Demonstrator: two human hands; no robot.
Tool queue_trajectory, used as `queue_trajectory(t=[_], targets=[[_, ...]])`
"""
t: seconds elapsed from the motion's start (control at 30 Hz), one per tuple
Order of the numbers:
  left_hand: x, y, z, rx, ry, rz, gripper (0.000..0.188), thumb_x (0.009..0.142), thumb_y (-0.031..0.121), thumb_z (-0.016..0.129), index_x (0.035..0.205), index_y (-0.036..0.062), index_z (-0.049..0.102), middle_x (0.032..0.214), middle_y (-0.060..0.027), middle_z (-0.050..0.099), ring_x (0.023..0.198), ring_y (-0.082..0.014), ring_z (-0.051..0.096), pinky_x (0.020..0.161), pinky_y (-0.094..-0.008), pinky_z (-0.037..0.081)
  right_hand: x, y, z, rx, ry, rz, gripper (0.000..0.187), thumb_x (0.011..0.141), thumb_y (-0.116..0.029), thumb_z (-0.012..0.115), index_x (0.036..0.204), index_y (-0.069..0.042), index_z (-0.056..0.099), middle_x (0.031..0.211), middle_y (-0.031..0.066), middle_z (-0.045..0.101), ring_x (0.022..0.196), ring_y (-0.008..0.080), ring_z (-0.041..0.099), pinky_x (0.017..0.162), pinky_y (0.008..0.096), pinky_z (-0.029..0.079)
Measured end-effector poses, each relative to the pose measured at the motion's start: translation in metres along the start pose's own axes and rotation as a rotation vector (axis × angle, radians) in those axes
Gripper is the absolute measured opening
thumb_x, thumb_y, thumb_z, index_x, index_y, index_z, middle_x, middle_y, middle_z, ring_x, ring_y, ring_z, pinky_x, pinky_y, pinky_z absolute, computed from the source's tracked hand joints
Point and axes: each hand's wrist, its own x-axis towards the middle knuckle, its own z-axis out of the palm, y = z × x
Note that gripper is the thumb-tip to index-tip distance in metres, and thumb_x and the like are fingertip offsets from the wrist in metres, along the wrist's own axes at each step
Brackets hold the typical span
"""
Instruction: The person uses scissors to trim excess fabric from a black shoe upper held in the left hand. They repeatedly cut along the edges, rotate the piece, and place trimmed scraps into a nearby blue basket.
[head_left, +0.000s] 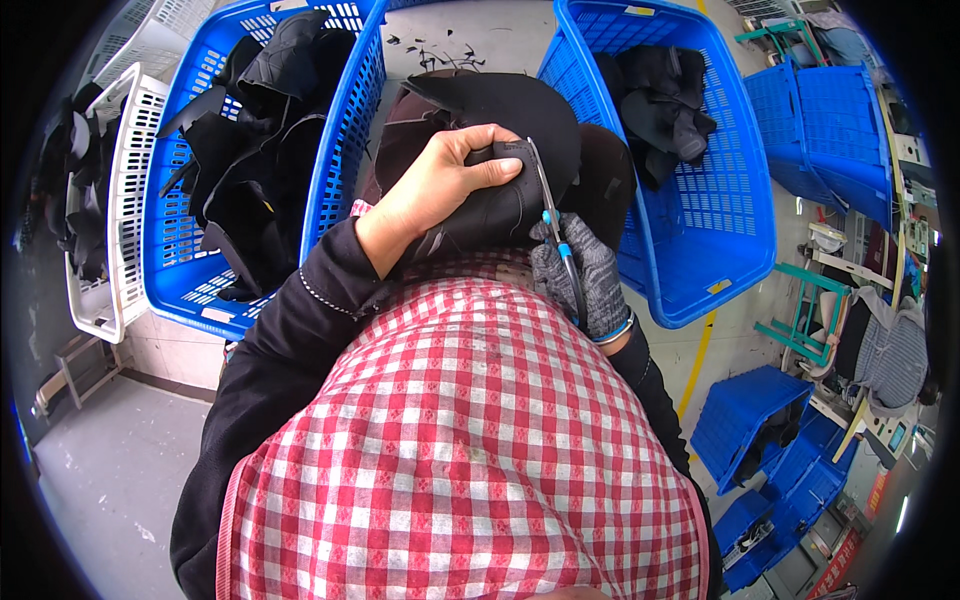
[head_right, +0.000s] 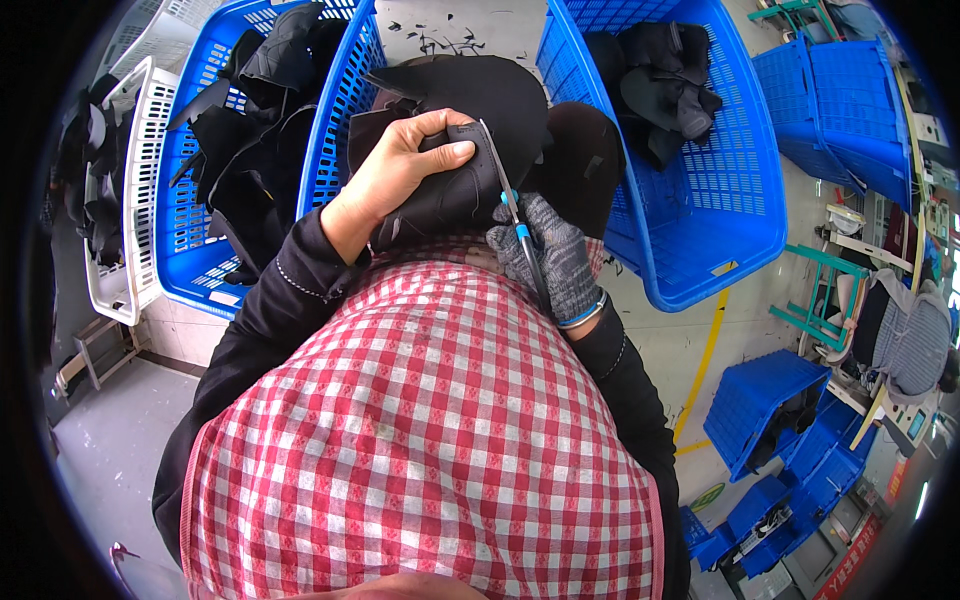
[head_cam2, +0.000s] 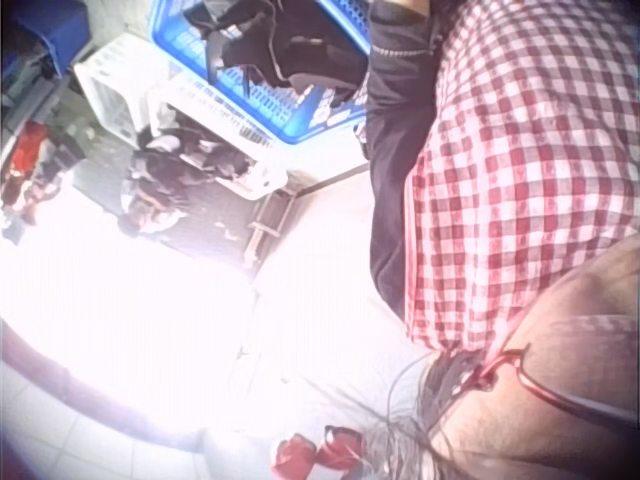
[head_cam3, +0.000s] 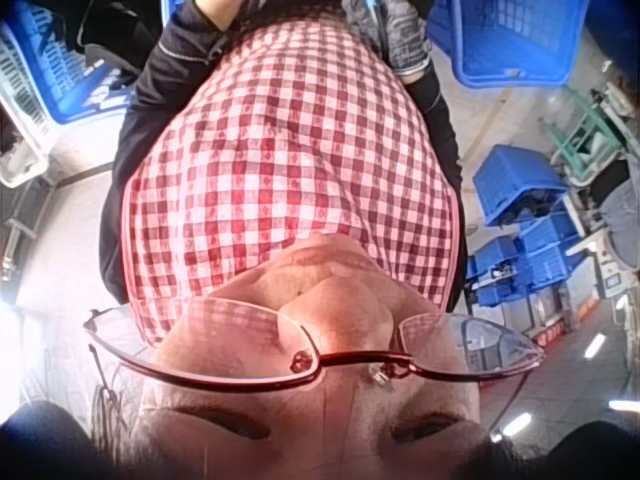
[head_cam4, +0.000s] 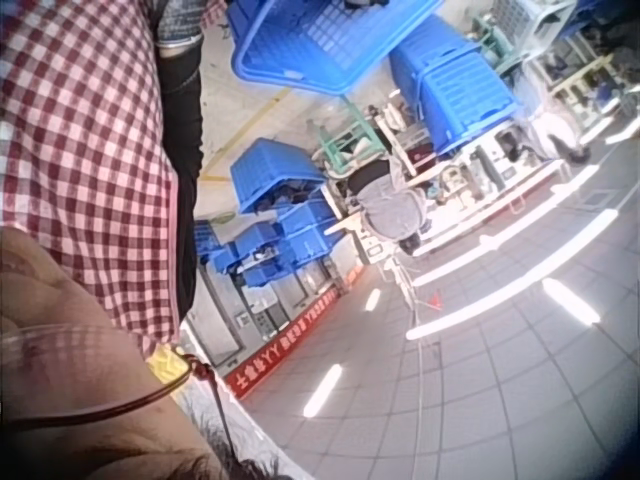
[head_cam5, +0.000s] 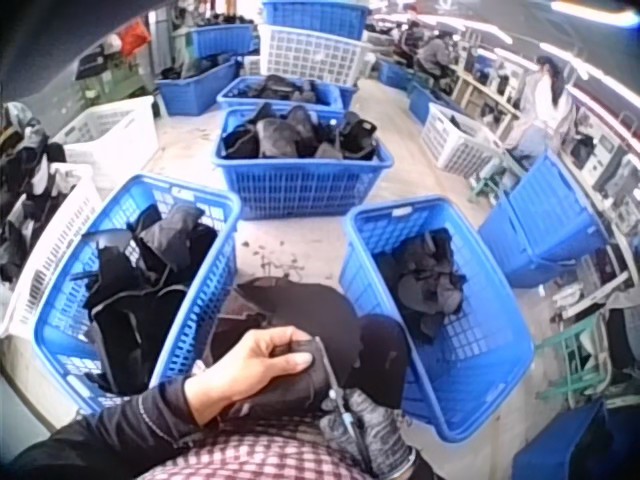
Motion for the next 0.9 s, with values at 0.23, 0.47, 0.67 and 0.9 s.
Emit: queue_trajectory(t=[0.23,0.47,0.67,0.9], targets=[[0.008,0.026,0.000,0.187,-0.033,0.078,0.019,0.098,0.009,0.072,0.115,0.0004,0.071,0.098,0.0016,0.072,0.090,-0.0053,0.066,0.085,-0.0228,0.055,0.009,-0.003,-0.026,1.073,-0.186,0.312,0.027,0.105,-0.023,0.063,0.118,0.000,0.064,0.100,0.0096,0.072,0.082,0.0153,0.070,0.072,0.0241,0.059],[0.039,0.060,-0.009,0.536,-0.369,0.320,0.019,0.092,0.004,0.076,0.110,-0.0012,0.074,0.096,-0.0022,0.074,0.090,-0.0095,0.068,0.087,-0.0246,0.054,-0.005,-0.010,-0.042,1.194,-0.164,0.183,0.037,0.109,-0.033,0.055,0.125,0.000,0.062,0.099,0.0140,0.069,0.101,0.0189,0.071,0.078,0.0270,0.065],[0.048,0.038,-0.003,0.396,-0.335,-0.009,0.025,0.084,0.013,0.085,0.105,0.0003,0.078,0.090,-0.0045,0.076,0.084,-0.0120,0.068,0.085,-0.0269,0.053,-0.014,0.012,-0.032,0.440,-0.118,0.143,0.036,0.105,-0.027,0.066,0.133,-0.004,0.061,0.108,0.0081,0.070,0.096,0.0127,0.068,0.085,0.0253,0.058],[0.051,0.038,-0.002,0.469,-0.340,0.000,0.028,0.082,0.017,0.087,0.104,0.0005,0.079,0.086,-0.0050,0.076,0.080,-0.0129,0.068,0.082,-0.0268,0.052,-0.018,0.008,-0.046,0.431,-0.150,0.169,0.041,0.100,-0.030,0.073,0.131,-0.004,0.063,0.111,0.0043,0.070,0.093,0.0125,0.066,0.083,0.0259,0.055]])
